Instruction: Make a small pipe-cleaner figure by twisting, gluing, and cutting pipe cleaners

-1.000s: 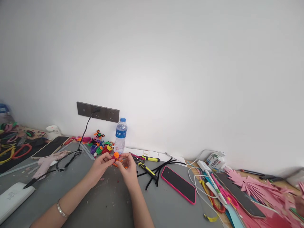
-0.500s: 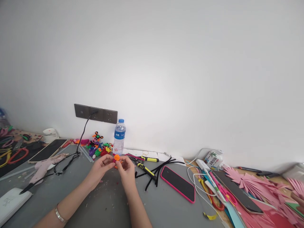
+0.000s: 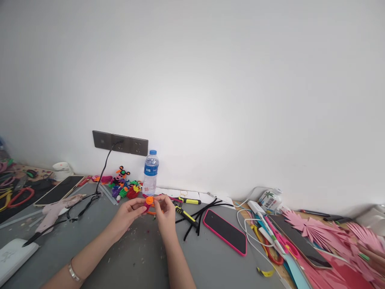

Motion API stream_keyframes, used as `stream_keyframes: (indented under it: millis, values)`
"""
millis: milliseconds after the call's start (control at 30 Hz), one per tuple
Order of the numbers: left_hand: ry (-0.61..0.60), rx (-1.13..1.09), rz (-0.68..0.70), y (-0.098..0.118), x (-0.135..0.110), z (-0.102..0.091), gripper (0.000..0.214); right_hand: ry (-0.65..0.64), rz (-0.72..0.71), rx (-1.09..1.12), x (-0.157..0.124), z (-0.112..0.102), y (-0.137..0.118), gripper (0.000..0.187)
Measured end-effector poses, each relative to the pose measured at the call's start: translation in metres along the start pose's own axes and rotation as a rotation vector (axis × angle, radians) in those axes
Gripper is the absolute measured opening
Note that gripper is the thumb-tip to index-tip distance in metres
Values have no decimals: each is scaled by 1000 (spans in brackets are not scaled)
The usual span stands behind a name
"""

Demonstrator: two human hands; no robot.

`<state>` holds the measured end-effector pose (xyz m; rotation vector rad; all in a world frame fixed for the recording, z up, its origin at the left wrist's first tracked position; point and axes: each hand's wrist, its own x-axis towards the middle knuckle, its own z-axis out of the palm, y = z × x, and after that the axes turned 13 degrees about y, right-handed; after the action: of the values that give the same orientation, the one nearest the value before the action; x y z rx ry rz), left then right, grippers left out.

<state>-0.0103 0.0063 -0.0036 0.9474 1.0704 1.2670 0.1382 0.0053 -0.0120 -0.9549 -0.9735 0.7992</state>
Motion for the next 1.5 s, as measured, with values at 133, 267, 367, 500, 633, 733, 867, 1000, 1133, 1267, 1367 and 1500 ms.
stream_keyframes:
  millis: [133, 267, 367, 500, 633, 733, 867, 1000, 1133, 1267, 1367, 1500]
  values:
    - [4, 4, -14, 5, -4, 3, 38, 16, 30, -15, 3, -3, 2, 24]
    - [19, -51, -24, 9, -6, 6, 36, 31, 29, -51, 4, -4, 3, 23]
    - [43, -91, -26, 8, -6, 6, 35, 32, 21, -45, 3, -2, 3, 22]
    - [56, -125, -12, 4, -5, 5, 33, 52, -23, -39, 0, 1, 2, 17]
    - [44, -119, 6, 3, -6, 5, 30, 66, -89, -69, -6, 5, 3, 15]
    - [44, -111, 12, 5, -6, 5, 30, 42, -79, -60, -7, 7, 7, 15]
    - [60, -1, 97, 8, -2, 0, 28, -59, 5, -47, 0, -1, 9, 18]
    - [35, 301, 308, 15, 3, -12, 27, -61, 31, -47, 15, -18, 7, 26]
    - [-64, 498, 410, 15, 4, -17, 23, 152, 38, -46, 27, -33, 5, 25]
    - [-215, 632, 473, 8, 2, -14, 18, 251, 33, -19, 30, -39, 4, 25]
    - [-309, 702, 532, 4, 1, -12, 14, 257, 30, 1, 29, -39, 3, 25]
    - [-383, 694, 543, 1, 0, -10, 16, 254, 34, 8, 29, -37, 3, 24]
